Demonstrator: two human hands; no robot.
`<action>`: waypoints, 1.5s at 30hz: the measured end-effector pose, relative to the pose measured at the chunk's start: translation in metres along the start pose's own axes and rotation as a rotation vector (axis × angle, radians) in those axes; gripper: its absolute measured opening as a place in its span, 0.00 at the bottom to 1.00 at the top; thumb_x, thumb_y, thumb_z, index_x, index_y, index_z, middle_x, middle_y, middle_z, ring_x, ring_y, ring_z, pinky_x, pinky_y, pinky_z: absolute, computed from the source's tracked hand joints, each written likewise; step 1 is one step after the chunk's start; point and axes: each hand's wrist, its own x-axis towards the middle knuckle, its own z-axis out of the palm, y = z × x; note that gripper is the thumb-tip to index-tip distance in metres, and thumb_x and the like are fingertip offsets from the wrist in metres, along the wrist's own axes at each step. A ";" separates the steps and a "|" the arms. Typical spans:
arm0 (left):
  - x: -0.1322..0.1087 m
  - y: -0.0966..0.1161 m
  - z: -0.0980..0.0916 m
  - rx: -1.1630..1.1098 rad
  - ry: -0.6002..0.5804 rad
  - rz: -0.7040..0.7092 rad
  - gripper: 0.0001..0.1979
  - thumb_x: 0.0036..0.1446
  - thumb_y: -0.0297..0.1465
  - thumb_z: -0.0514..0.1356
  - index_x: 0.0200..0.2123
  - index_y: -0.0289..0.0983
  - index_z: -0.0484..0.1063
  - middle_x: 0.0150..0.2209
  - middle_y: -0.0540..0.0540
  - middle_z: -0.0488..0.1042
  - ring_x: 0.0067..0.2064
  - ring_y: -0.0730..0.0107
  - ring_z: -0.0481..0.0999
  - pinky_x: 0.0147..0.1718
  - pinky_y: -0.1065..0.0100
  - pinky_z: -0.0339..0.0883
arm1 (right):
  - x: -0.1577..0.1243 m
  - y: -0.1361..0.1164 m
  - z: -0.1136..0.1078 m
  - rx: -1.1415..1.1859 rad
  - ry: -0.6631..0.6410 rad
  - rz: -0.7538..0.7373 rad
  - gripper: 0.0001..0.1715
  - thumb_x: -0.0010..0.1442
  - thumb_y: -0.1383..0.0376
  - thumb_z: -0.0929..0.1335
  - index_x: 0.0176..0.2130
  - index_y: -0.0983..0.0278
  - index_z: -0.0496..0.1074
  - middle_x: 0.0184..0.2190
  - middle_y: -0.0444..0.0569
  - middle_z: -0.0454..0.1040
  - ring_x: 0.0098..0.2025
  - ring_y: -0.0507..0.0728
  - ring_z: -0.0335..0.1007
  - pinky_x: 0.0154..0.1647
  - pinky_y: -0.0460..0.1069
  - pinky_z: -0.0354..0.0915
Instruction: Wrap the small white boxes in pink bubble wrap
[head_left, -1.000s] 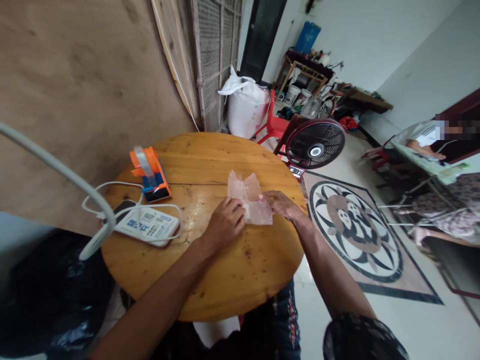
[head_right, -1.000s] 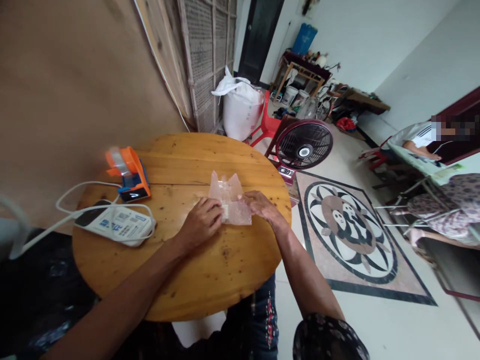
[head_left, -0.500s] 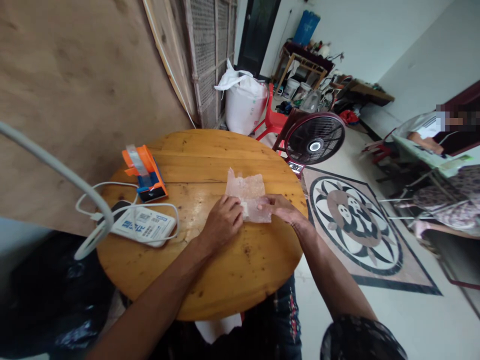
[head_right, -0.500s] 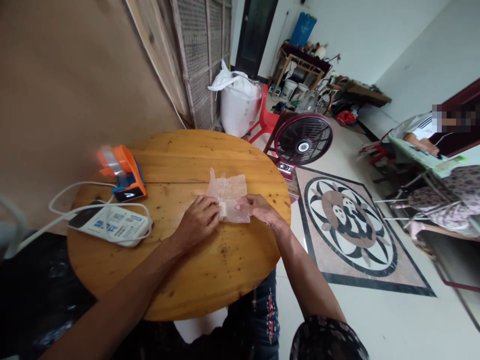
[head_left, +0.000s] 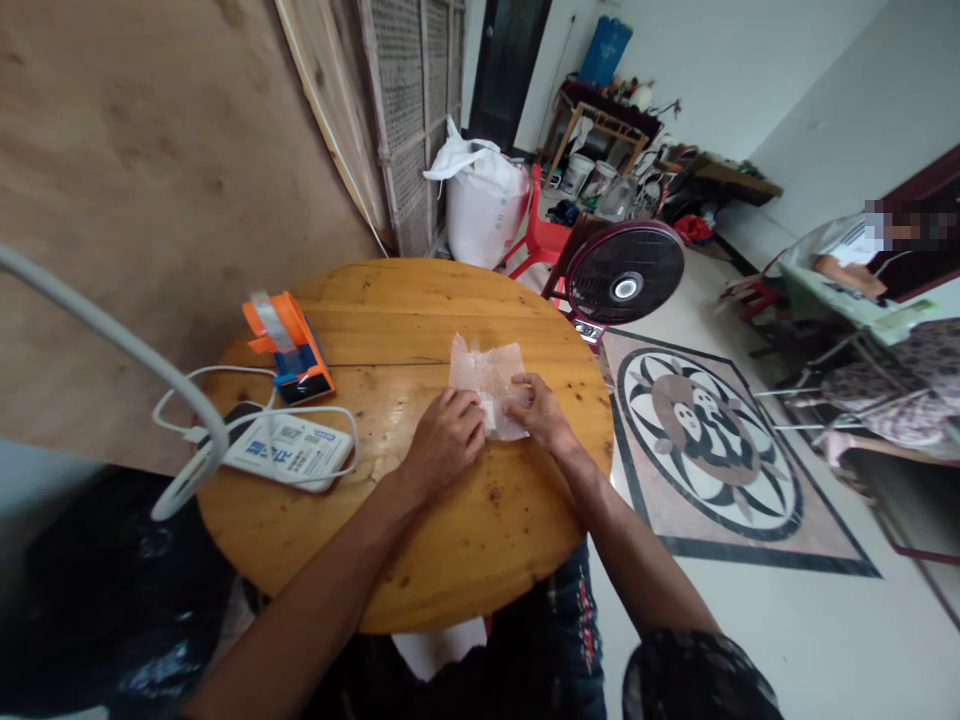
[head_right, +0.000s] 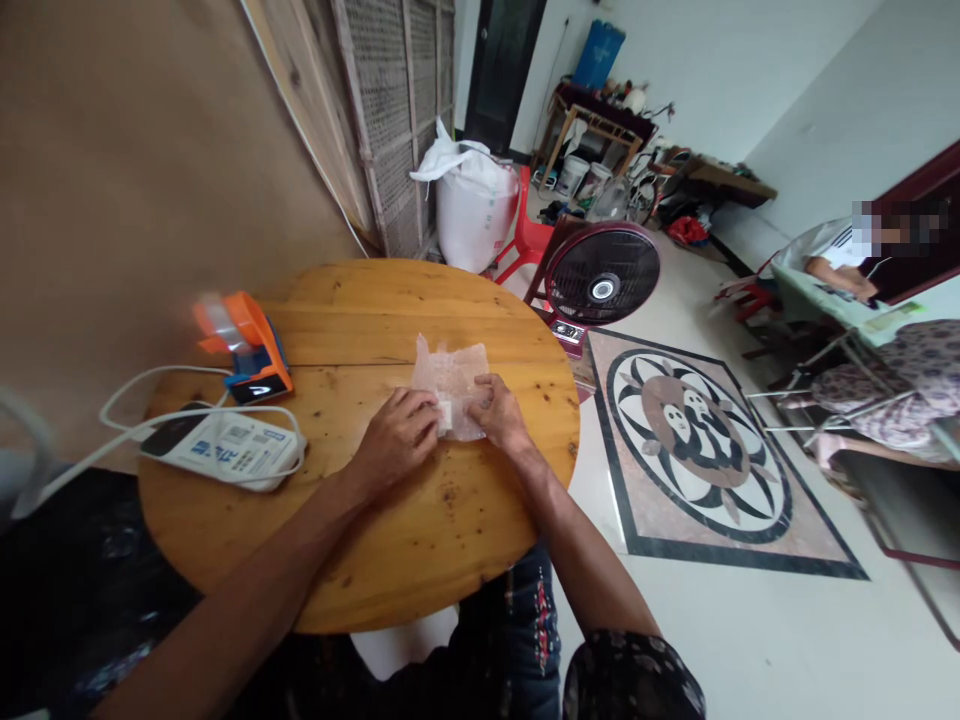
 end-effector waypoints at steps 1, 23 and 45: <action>0.000 0.000 0.000 0.000 -0.005 0.002 0.06 0.58 0.23 0.56 0.33 0.36 0.73 0.43 0.40 0.74 0.45 0.58 0.69 0.46 0.57 0.67 | -0.001 -0.002 0.001 0.021 -0.008 0.002 0.33 0.45 0.60 0.69 0.52 0.62 0.63 0.24 0.35 0.60 0.23 0.49 0.55 0.24 0.44 0.54; 0.001 -0.001 -0.001 -0.059 -0.064 -0.011 0.09 0.61 0.27 0.55 0.37 0.35 0.76 0.44 0.40 0.73 0.46 0.58 0.67 0.47 0.58 0.66 | -0.017 -0.045 0.028 0.154 0.021 -0.071 0.49 0.52 0.58 0.70 0.66 0.67 0.49 0.28 0.42 0.71 0.28 0.53 0.68 0.29 0.47 0.66; 0.000 -0.006 -0.001 -0.448 0.061 -0.390 0.12 0.49 0.23 0.56 0.38 0.38 0.68 0.35 0.47 0.73 0.38 0.66 0.72 0.39 0.64 0.68 | -0.045 -0.048 0.034 -0.131 -0.091 -0.277 0.45 0.52 0.73 0.66 0.66 0.63 0.50 0.47 0.52 0.73 0.30 0.50 0.68 0.37 0.49 0.68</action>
